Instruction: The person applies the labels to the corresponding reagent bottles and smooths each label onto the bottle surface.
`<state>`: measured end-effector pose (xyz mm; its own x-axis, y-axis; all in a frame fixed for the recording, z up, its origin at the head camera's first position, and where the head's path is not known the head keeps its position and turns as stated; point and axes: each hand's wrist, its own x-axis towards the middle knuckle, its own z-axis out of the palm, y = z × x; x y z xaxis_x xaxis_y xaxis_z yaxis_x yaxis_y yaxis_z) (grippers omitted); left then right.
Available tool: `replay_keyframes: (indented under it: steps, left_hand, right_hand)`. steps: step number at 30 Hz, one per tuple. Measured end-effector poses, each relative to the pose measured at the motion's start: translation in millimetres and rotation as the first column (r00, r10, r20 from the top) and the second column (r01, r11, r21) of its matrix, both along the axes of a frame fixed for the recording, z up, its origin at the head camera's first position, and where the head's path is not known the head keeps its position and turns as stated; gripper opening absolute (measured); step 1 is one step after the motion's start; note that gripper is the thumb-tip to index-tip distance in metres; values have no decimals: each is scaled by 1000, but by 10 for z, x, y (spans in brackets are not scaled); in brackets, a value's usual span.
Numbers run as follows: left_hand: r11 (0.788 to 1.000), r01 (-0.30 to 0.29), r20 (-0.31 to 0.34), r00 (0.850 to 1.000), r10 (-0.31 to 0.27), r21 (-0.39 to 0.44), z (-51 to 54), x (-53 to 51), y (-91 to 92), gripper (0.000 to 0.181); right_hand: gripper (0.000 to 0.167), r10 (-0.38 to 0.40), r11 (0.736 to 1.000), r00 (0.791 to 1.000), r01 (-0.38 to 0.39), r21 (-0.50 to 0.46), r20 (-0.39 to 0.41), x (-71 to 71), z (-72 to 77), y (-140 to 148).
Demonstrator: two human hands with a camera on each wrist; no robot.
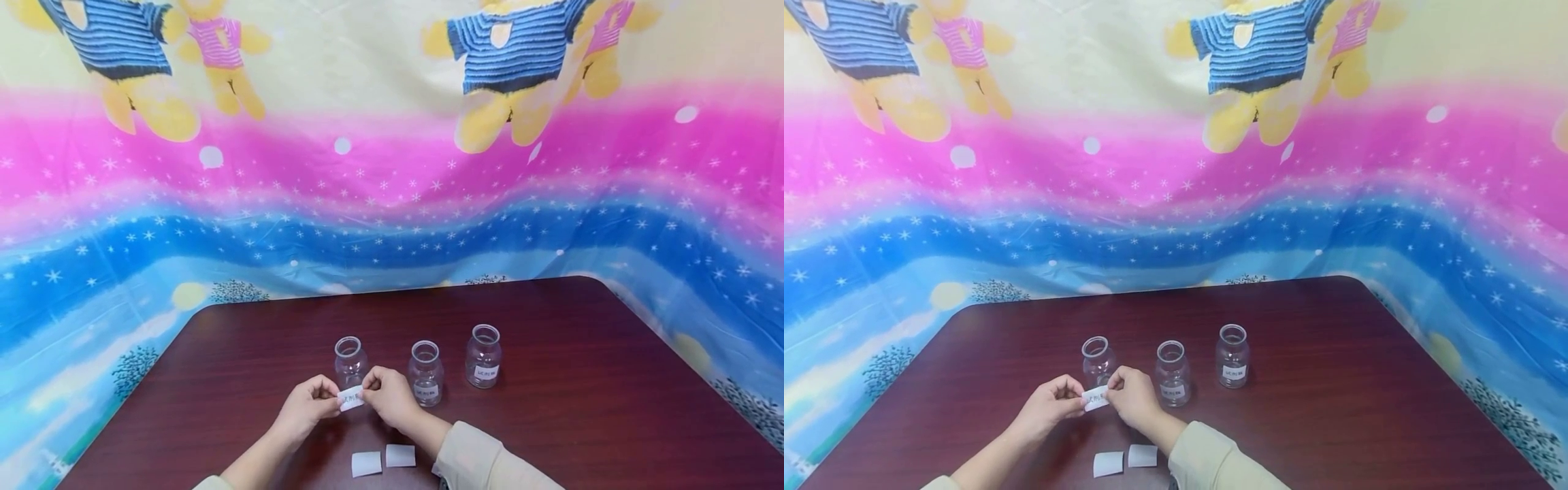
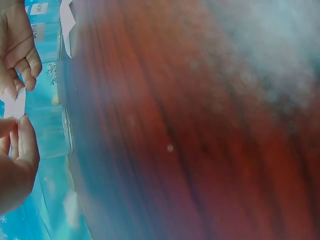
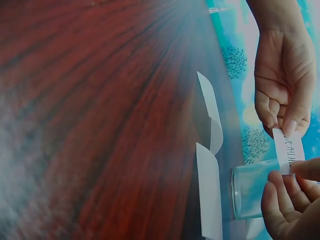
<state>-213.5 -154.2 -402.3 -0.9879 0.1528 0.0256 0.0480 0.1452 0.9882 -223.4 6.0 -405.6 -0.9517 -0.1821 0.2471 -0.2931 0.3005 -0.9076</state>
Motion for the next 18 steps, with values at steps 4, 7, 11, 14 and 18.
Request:
replay_keyframes:
  steps: [4,7,11,14,18]
  left_hand:
    - [997,-60,-26,998,59,-45,-24,-15,25,9]
    - [993,-97,-35,995,95,-66,-43,-20,49,8]
    - [988,-129,-33,991,126,-83,-52,-30,75,8]
    - [984,-142,-40,990,138,-111,-52,-40,92,8]
    - [975,-169,-57,985,162,-147,-49,-58,123,9]
  right_hand:
    - [12,11,999,1000,-10,-37,16,1,-4,-17]
    - [13,-6,1000,1000,6,-17,7,-2,-8,-29]
    - [13,-41,999,999,41,9,0,-17,-12,-39]
    - [13,-51,999,998,51,-2,23,-44,-24,-44]
    - [14,-50,998,998,51,-31,50,-86,-49,-45]
